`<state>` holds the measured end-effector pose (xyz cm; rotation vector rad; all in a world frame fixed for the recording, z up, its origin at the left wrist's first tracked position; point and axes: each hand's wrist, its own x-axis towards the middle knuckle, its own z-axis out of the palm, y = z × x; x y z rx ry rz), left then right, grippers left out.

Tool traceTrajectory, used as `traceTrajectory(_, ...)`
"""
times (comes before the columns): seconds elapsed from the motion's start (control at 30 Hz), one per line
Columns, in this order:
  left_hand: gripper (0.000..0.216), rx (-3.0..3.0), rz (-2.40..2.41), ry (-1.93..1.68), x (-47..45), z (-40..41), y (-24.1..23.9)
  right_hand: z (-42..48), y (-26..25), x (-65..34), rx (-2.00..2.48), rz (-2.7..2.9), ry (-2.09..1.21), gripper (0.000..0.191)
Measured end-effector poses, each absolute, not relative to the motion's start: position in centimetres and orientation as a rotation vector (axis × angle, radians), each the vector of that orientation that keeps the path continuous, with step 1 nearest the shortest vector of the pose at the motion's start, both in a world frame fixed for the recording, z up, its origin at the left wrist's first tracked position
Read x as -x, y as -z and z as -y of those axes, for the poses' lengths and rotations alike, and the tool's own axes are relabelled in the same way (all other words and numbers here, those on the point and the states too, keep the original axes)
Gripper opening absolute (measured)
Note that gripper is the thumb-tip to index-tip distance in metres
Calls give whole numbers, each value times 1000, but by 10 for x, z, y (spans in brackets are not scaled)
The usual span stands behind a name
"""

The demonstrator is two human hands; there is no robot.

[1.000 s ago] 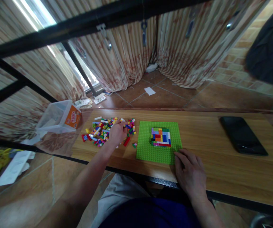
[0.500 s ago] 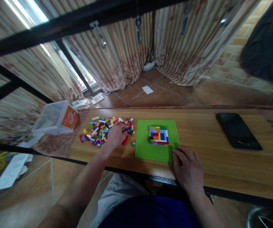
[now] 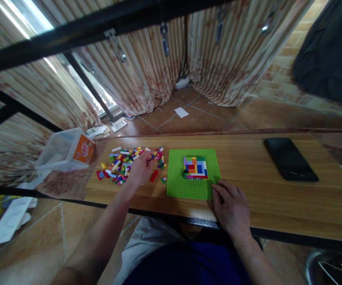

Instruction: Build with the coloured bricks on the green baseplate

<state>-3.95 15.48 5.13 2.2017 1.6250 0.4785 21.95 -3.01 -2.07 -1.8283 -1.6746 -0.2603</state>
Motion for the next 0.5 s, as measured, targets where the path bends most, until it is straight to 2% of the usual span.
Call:
traceTrajectory(0.13,27,-1918,-1349,-685,38,-150,-47,31,23,-220,1838,1673,238,18)
traceTrajectory(0.37,18,-982,-1121,-872,33,-135,-46,31,24,-222,1831,1682,214,18)
traceTrajectory(0.5,20,-739,-1053,-895,37,-132,-50,30,22,-221,1845,1680,225,18)
